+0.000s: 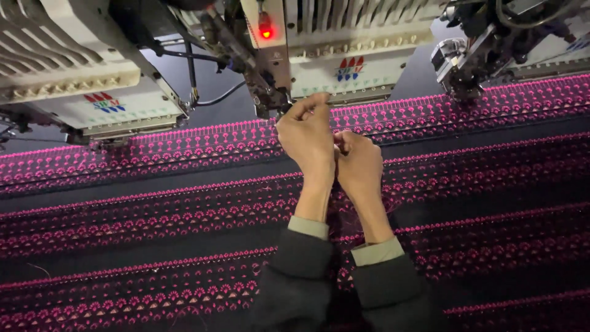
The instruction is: Manually inspecting and removing loose or tangled threads from an industrial embroidery machine during operation.
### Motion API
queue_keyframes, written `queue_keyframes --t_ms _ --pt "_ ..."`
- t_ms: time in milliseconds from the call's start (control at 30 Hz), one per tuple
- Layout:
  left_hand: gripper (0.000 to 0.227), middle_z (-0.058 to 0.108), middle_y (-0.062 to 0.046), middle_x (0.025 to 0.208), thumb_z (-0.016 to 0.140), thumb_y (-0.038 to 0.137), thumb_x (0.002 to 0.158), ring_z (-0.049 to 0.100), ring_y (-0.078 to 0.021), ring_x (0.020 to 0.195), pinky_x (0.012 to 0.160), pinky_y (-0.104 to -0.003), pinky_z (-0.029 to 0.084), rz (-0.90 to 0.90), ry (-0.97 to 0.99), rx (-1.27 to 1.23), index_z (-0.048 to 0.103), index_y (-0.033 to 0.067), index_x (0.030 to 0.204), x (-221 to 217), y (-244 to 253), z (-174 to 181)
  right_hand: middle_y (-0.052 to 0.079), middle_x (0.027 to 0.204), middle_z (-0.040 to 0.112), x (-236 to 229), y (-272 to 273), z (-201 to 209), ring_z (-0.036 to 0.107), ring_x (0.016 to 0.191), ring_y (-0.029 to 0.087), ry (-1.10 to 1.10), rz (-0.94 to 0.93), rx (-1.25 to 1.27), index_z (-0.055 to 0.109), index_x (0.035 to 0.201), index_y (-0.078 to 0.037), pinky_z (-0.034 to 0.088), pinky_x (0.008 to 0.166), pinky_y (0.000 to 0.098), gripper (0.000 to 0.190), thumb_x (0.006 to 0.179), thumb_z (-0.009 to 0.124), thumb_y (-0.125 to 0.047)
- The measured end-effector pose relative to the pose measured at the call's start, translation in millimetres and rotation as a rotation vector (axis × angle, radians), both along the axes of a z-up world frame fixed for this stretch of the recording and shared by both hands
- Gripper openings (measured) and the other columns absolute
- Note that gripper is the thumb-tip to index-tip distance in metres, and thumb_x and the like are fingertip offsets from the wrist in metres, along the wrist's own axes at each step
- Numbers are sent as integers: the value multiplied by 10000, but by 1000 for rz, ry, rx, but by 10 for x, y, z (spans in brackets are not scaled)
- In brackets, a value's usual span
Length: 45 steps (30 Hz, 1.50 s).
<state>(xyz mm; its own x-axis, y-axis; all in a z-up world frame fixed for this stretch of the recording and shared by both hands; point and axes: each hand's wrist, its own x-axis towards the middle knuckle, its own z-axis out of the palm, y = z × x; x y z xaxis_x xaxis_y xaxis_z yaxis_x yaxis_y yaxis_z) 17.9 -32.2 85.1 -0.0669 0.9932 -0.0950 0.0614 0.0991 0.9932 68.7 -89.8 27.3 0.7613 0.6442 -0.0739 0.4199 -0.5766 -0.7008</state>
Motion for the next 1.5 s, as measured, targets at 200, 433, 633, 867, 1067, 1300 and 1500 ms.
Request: queue_keyframes --t_ms 200,433,633,867,1067,1300,1500 --pt "420 742 106 702 567 98 829 741 -271 777 812 -339 590 126 251 3 800 442 774 73 -29 6 138 941 752 9 -7 33 699 984 456 -23 31 11 793 1078 -252 567 883 559 254 874 643 -232" --pt "181 613 -8 592 650 66 741 624 -157 622 669 -314 493 171 53 367 743 198 821 -381 -374 -465 23 981 777 53 23 44 714 1034 384 8 63 50 783 1030 -344 562 931 536 221 834 692 -395" --pt "86 668 10 631 677 243 801 699 -285 667 677 -413 523 145 305 276 683 254 886 -405 -544 -606 13 872 765 -28 -202 -93 710 990 323 -26 248 229 780 1034 -305 556 898 488 205 848 696 -301" --pt "110 758 0 810 568 299 946 738 -349 833 759 -481 548 67 447 344 664 274 993 -350 -639 -634 78 929 702 -16 -501 -191 663 948 314 -179 375 532 730 1186 -192 591 812 451 344 860 722 -83" --pt "416 650 -123 1267 621 143 902 603 -374 1135 871 -491 467 -53 735 725 660 149 1315 -242 -995 -762 170 1283 637 133 -830 28 587 1228 370 -730 339 520 634 1413 -100 438 1043 500 444 970 654 -135" --pt "491 582 -222 1443 533 82 979 527 -397 1361 1149 -448 391 -143 711 849 531 1 1463 -1 -1599 -319 145 1321 647 424 -1346 328 563 1305 348 -872 471 515 632 1409 -55 401 1146 483 389 1035 525 -69" --pt "582 489 -267 1524 512 67 936 460 -424 1435 1192 -457 357 -266 652 893 450 -40 1504 626 -1932 -404 101 1357 636 1179 -1774 338 549 1348 306 -842 576 408 621 1390 -27 357 1216 442 423 979 526 8"
